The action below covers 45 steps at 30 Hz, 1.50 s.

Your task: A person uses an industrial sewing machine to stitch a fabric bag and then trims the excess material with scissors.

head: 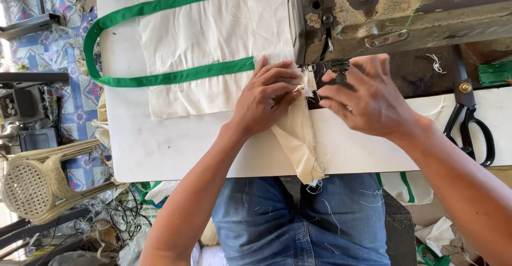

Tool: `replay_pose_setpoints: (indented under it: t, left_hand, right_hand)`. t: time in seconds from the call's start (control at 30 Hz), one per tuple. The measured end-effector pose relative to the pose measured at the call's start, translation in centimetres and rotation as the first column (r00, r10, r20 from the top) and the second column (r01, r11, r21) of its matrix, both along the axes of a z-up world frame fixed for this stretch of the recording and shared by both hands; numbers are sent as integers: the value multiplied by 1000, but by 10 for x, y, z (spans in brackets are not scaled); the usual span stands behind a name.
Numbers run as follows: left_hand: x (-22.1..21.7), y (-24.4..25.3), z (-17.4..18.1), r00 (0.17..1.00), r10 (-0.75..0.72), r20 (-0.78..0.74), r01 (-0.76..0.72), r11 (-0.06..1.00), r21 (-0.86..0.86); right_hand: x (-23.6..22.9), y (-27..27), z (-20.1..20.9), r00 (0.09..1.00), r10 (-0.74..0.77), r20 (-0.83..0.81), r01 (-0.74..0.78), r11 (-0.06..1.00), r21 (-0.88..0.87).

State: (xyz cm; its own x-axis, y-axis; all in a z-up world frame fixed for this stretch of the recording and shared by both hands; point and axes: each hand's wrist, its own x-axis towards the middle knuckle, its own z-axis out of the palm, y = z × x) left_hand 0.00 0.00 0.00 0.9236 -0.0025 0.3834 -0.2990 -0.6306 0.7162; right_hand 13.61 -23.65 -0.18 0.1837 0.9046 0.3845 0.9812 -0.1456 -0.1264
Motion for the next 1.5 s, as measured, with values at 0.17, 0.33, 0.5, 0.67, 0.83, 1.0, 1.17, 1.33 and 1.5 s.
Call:
replay_pose_setpoints:
  t: [0.17,0.33,0.5,0.67,0.83,1.0,1.17,1.33,1.5]
  left_hand:
    - [0,5,-5,1000,3,18,-2,999,-53]
    - [4,-1,2,999,26,-24,-26,1000,-7]
    - [1,1,0,1000,20,-21,-20,999,-26]
    - [0,-1,6,997,34,-62,-37,998,-47]
    - [0,-1,8,998,32,-51,-35,998,-57]
    - [2,-4,-5,994,108,-18,-109,993,-37]
    - [2,-4,-4,995,99,-18,-100,994,-49]
    - [1,-3,-5,996,94,6,-93,994,-52]
    - [-1,-6,-3,995,99,29,-100,994,46]
  right_hand:
    - [-12,10,19,996,63,59,-66,997,43]
    - [-13,9,28,994,98,43,-101,992,75]
    - [-15,10,24,989,46,137,-52,998,37]
    - [-17,11,24,993,22,115,-23,1000,0]
    - [-9,12,22,997,64,41,-62,997,-51]
    - [-16,12,10,998,57,40,-59,997,52]
    - [-16,11,5,996,77,46,-79,995,61]
    - [-17,12,6,995,79,64,-83,995,56]
    - [-18,13,8,994,76,77,-80,995,60]
